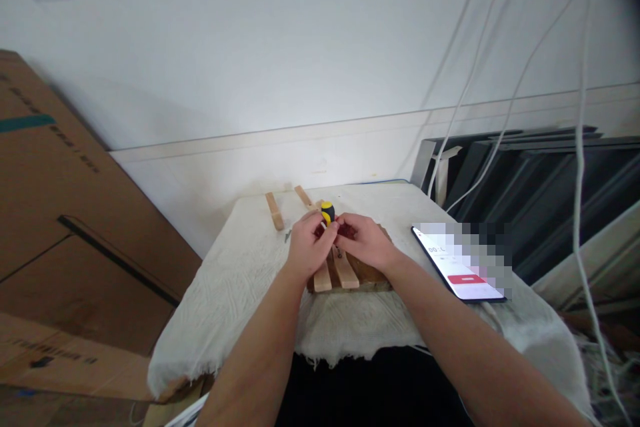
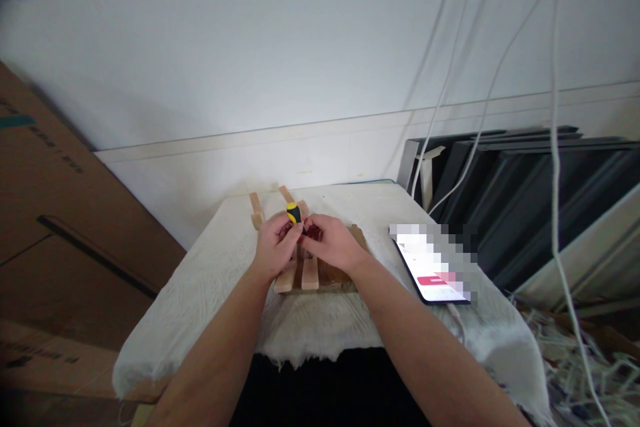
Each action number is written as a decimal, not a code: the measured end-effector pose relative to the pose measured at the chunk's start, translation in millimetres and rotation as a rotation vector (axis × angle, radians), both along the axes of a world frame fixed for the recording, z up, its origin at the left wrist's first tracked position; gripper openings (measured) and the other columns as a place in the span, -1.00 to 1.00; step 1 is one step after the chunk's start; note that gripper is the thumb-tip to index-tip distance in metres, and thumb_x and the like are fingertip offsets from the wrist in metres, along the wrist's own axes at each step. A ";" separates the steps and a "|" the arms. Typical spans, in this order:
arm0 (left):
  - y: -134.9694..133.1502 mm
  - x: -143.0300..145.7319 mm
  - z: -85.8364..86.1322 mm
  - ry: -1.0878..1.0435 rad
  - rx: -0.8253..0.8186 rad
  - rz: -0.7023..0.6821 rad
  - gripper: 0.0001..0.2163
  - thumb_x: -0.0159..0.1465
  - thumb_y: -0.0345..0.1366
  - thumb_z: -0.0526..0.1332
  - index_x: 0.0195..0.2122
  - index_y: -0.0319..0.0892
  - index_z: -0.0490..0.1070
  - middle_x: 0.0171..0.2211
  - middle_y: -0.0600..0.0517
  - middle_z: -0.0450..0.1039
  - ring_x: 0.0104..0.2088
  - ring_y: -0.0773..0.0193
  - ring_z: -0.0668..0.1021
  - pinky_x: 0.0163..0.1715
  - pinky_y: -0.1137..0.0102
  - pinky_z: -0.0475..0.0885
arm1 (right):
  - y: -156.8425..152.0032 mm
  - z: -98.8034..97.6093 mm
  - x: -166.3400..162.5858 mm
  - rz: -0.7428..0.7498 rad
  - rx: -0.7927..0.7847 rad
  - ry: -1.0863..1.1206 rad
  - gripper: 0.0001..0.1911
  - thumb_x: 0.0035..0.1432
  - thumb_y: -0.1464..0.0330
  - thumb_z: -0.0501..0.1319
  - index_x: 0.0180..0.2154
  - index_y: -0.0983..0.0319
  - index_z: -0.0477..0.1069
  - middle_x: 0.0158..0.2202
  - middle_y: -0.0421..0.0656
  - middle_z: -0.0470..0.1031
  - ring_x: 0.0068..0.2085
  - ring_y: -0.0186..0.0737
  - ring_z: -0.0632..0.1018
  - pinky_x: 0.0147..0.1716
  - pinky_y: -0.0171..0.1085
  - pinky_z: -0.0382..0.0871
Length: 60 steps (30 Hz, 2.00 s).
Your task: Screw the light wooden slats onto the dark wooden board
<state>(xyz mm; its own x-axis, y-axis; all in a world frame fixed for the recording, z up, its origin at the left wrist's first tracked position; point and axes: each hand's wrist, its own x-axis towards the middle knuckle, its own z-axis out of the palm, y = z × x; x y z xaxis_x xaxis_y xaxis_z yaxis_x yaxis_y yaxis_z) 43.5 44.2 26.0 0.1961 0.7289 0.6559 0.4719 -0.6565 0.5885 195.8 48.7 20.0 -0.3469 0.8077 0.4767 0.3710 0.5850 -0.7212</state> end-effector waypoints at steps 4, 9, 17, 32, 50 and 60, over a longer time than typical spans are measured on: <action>-1.0 0.9 0.5 0.010 -0.001 0.004 -0.88 0.22 -0.31 0.14 -0.40 -0.20 0.43 -0.47 0.05 0.36 -0.48 0.35 0.37 -0.47 0.44 0.26 | 0.8 0.2 -0.1 -0.033 0.018 -0.007 -0.91 0.00 0.38 0.17 -0.48 0.24 0.28 -0.56 -0.29 0.31 -0.52 -0.38 0.32 -0.52 -0.38 0.16; 1.2 1.4 -0.6 -0.019 0.028 0.066 -0.84 0.15 -0.21 0.24 -0.45 -0.20 0.39 -0.53 0.08 0.34 -0.52 0.37 0.35 -0.49 0.45 0.25 | 1.4 0.1 -0.4 -0.087 0.049 -0.063 -0.89 -0.03 0.39 0.19 -0.51 0.23 0.25 -0.56 -0.29 0.31 -0.52 -0.38 0.31 -0.53 -0.38 0.14; 0.9 0.5 2.2 0.004 0.041 0.045 -0.82 0.20 -0.25 0.19 -0.50 -0.21 0.40 -0.57 0.10 0.28 -0.54 0.39 0.32 -0.52 0.45 0.21 | -1.0 1.9 1.6 0.001 0.051 -0.029 -0.93 0.04 0.40 0.14 -0.39 0.25 0.37 -0.48 -0.22 0.40 -0.45 -0.32 0.39 -0.44 -0.35 0.22; 1.0 0.9 2.0 -0.019 0.036 0.044 -0.82 0.19 -0.26 0.18 -0.52 -0.20 0.38 -0.56 0.10 0.28 -0.54 0.39 0.32 -0.51 0.45 0.22 | 0.2 1.5 2.5 0.000 0.061 -0.017 -0.95 0.03 0.39 0.15 -0.42 0.25 0.35 -0.50 -0.25 0.35 -0.47 -0.35 0.35 -0.46 -0.36 0.20; 3.2 -0.3 -0.9 -0.071 0.013 0.002 -0.91 0.14 -0.33 0.20 -0.48 -0.21 0.38 -0.56 0.12 0.26 -0.56 0.42 0.29 -0.55 0.47 0.19 | 2.1 -0.8 2.7 -0.029 0.076 -0.011 -0.95 -0.02 0.41 0.17 -0.48 0.26 0.34 -0.55 -0.27 0.31 -0.50 -0.37 0.33 -0.49 -0.37 0.17; 3.0 -0.2 1.0 -0.065 0.019 0.006 -0.85 0.16 -0.28 0.21 -0.51 -0.21 0.36 -0.56 0.12 0.25 -0.55 0.41 0.29 -0.55 0.47 0.17 | 0.7 0.3 2.1 0.012 0.071 0.006 -0.92 0.02 0.39 0.16 -0.39 0.26 0.38 -0.49 -0.24 0.35 -0.47 -0.37 0.35 -0.47 -0.37 0.19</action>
<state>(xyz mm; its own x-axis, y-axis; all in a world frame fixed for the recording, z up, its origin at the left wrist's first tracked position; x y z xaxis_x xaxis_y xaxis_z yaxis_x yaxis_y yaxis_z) 43.4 47.2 26.9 0.1484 0.7175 0.6806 0.4370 -0.6650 0.6057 197.9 49.4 20.4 -0.3537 0.7677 0.5344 0.3594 0.6390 -0.6801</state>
